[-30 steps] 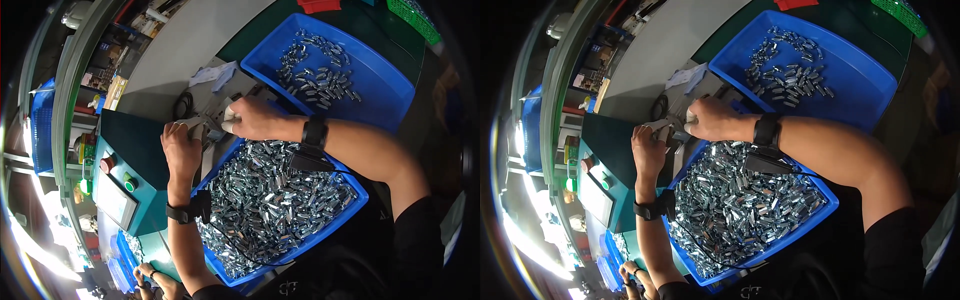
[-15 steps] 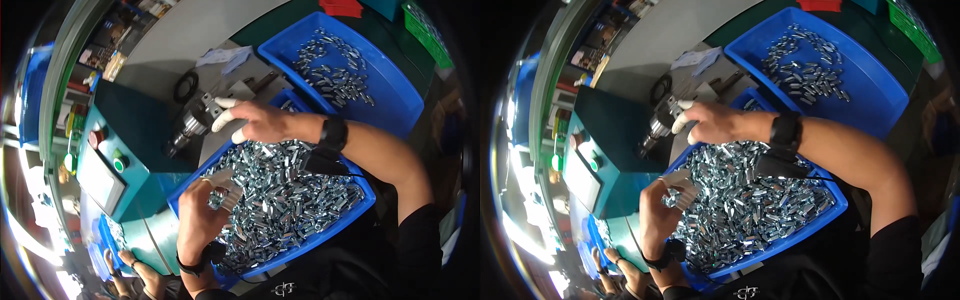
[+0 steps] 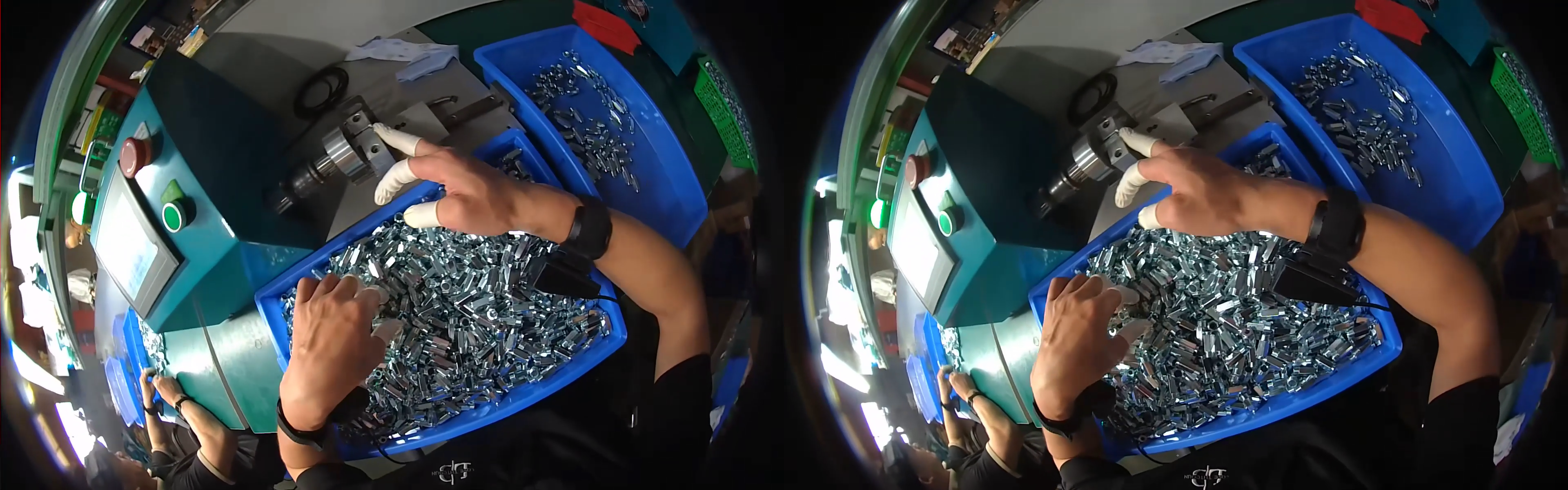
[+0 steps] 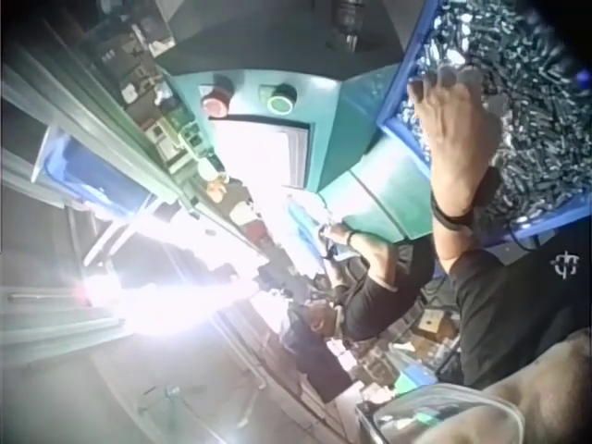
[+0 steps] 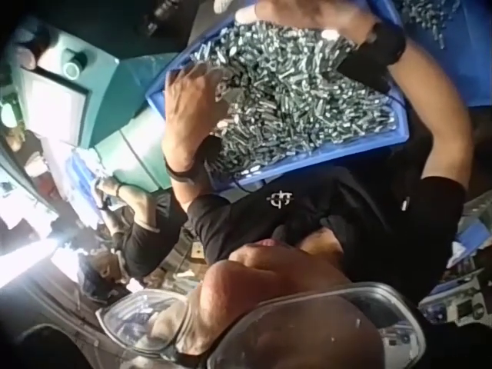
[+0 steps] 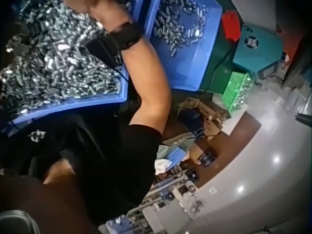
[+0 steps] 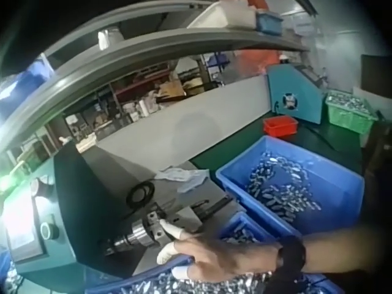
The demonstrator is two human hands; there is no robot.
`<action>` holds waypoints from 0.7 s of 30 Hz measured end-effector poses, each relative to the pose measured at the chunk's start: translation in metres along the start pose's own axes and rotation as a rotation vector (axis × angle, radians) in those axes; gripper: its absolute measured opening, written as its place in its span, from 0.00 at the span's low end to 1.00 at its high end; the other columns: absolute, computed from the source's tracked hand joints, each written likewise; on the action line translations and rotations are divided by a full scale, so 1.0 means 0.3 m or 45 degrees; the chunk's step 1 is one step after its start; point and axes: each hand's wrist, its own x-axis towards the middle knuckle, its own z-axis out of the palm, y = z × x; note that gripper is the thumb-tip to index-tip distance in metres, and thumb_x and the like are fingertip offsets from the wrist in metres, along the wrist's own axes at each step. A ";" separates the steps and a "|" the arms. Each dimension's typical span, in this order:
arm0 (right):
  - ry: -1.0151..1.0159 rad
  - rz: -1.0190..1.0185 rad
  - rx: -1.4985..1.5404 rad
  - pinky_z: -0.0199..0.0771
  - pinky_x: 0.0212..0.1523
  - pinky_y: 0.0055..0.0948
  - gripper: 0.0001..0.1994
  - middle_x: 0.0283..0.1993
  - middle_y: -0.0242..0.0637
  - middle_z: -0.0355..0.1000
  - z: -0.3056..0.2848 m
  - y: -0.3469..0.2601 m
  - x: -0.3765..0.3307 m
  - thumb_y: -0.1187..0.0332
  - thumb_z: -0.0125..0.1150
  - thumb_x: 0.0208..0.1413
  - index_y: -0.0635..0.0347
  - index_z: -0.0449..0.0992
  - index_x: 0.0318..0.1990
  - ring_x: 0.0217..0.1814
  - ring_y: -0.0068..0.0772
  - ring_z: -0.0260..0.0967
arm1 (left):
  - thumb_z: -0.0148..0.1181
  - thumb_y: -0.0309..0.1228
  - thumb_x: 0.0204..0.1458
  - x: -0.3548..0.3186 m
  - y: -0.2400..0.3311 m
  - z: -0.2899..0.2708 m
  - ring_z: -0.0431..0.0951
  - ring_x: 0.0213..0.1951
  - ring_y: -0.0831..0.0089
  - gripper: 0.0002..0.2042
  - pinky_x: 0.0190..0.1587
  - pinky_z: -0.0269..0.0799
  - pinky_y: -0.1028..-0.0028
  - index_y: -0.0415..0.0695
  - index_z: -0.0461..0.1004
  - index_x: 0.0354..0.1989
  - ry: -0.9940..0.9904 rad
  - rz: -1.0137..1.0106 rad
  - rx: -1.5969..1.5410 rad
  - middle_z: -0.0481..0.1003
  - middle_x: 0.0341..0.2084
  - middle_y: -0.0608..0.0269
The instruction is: The person picks up a metal part from a blue bin, inserts it into a machine for processing, and then places the finished part into a separate blue tray. This cycle is repeated with several parts, with the person occasionally shifting the parts in the bin by hand.
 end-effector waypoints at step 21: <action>0.010 -0.073 0.130 0.54 0.64 0.36 0.16 0.55 0.52 0.67 -0.036 0.033 0.027 0.71 0.57 0.49 0.62 0.72 0.47 0.67 0.46 0.56 | 0.63 0.23 0.38 0.001 -0.045 0.007 0.71 0.40 0.59 0.13 0.46 0.64 0.64 0.43 0.77 0.36 0.034 0.103 -0.181 0.74 0.30 0.57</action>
